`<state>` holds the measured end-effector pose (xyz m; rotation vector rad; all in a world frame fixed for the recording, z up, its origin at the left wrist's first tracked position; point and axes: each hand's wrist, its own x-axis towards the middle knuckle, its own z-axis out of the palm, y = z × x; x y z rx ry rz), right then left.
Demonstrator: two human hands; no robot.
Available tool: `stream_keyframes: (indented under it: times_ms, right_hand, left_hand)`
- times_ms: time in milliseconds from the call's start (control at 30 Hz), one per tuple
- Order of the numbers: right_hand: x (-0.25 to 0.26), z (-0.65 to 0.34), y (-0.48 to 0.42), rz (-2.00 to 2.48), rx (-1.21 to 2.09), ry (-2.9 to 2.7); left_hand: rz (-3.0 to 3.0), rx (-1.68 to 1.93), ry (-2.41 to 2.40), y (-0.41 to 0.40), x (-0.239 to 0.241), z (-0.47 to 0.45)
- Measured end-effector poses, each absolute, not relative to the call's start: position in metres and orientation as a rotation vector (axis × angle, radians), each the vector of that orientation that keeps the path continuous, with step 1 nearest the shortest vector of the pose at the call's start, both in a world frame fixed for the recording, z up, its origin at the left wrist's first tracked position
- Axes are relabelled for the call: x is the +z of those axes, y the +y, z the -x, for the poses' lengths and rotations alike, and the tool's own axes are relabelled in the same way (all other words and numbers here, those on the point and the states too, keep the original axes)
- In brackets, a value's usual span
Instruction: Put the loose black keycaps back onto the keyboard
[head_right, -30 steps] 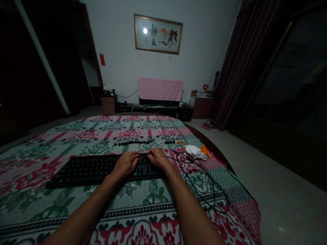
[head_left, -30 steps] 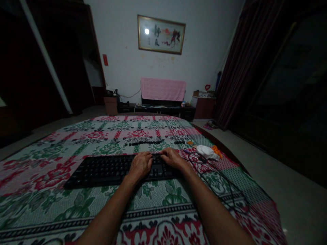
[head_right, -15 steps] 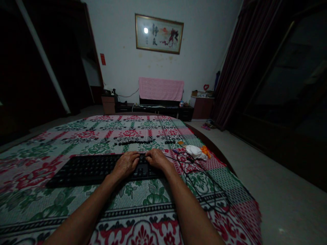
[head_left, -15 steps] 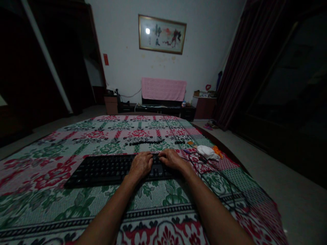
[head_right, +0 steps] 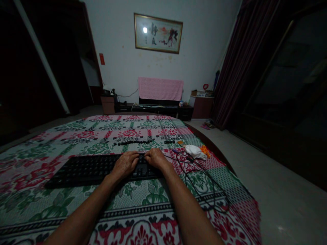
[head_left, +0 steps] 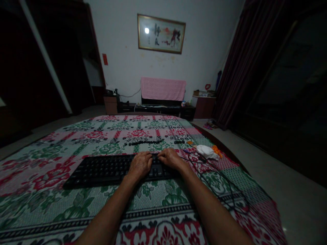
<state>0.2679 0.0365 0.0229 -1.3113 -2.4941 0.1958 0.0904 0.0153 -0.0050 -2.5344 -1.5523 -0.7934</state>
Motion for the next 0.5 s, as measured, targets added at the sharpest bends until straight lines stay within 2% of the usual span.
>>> stream_keyframes:
  times_ms: [500]
  right_hand:
    - [0.0181,-0.2696,0.0392,1.315,0.235,-2.434]
  left_hand:
    - [2.535,-0.752,-1.509,0.0109,-0.001,-0.0931]
